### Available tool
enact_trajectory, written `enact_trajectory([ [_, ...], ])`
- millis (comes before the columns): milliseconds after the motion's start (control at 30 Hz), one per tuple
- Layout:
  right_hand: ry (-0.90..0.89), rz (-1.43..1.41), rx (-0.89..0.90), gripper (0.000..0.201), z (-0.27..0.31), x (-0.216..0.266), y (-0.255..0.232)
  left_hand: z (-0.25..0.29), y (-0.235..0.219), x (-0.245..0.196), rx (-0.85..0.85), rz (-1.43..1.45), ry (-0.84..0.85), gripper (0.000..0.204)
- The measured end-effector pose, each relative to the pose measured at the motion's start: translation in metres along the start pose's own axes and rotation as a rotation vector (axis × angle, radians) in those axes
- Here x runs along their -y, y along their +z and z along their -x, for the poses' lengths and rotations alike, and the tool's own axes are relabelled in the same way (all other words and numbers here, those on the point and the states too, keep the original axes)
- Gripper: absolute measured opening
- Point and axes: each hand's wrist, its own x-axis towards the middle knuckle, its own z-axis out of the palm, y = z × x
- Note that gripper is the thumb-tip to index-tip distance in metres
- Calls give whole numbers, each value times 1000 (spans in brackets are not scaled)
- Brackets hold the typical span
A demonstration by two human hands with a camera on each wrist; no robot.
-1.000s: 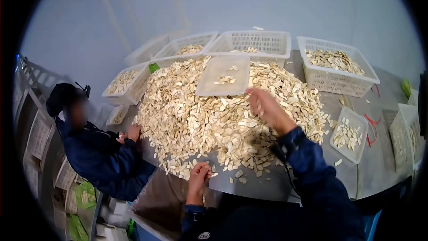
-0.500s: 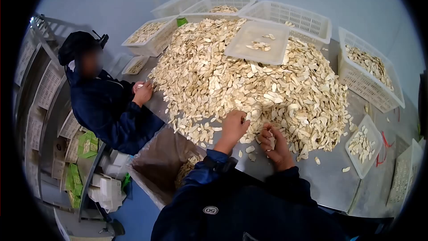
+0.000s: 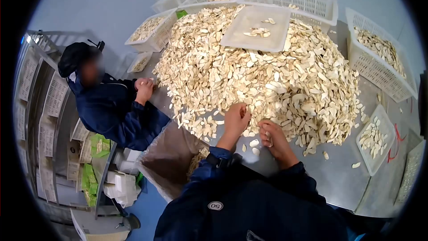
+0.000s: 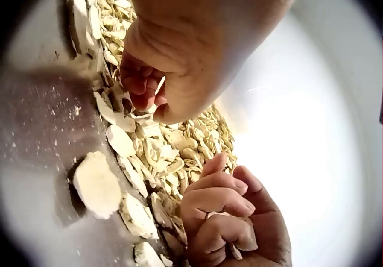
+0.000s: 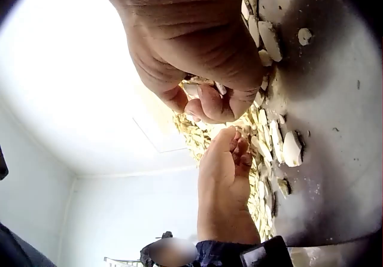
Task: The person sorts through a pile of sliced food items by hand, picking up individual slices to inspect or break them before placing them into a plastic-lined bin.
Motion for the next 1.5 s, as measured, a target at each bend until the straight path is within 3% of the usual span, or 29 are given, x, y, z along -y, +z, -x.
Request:
enact_trajectory([
  [133,9,9,-14,19,-1,0,2,-7,1,-3,-3,-66,19,13],
  [233,6,0,-15,19,-1,0,0,-8,-3,-3,-38,-9,-84,14],
  [333,13,-28,-10,19,-1,-2,0,-5,-5,11,-8,292,-249,14],
  [367,14,-37,-7,19,-1,-2,1,-3,-6,14,-11,294,-213,15],
  [467,38,-41,-31,19,-1,-2,3,-1,-16,8,112,534,-263,16],
  [567,47,-51,-24,18,-2,-4,0,2,-23,4,200,756,-445,17],
  [667,47,-38,-48,16,-2,-4,1,14,-31,-20,281,746,-503,16],
  [800,-23,233,-149,18,-1,-9,5,36,-22,-17,381,746,-342,16],
  [967,-173,424,-218,11,-5,-19,1,51,-23,-25,454,755,-291,14],
  [1167,-244,478,-288,8,-13,-26,-8,55,-22,-29,389,504,-105,9],
  [1367,-238,445,-299,8,-9,-21,-2,53,-29,-36,317,341,-39,7],
  [1500,-321,449,-287,9,-16,-29,-9,49,-32,-37,322,418,-140,8],
])
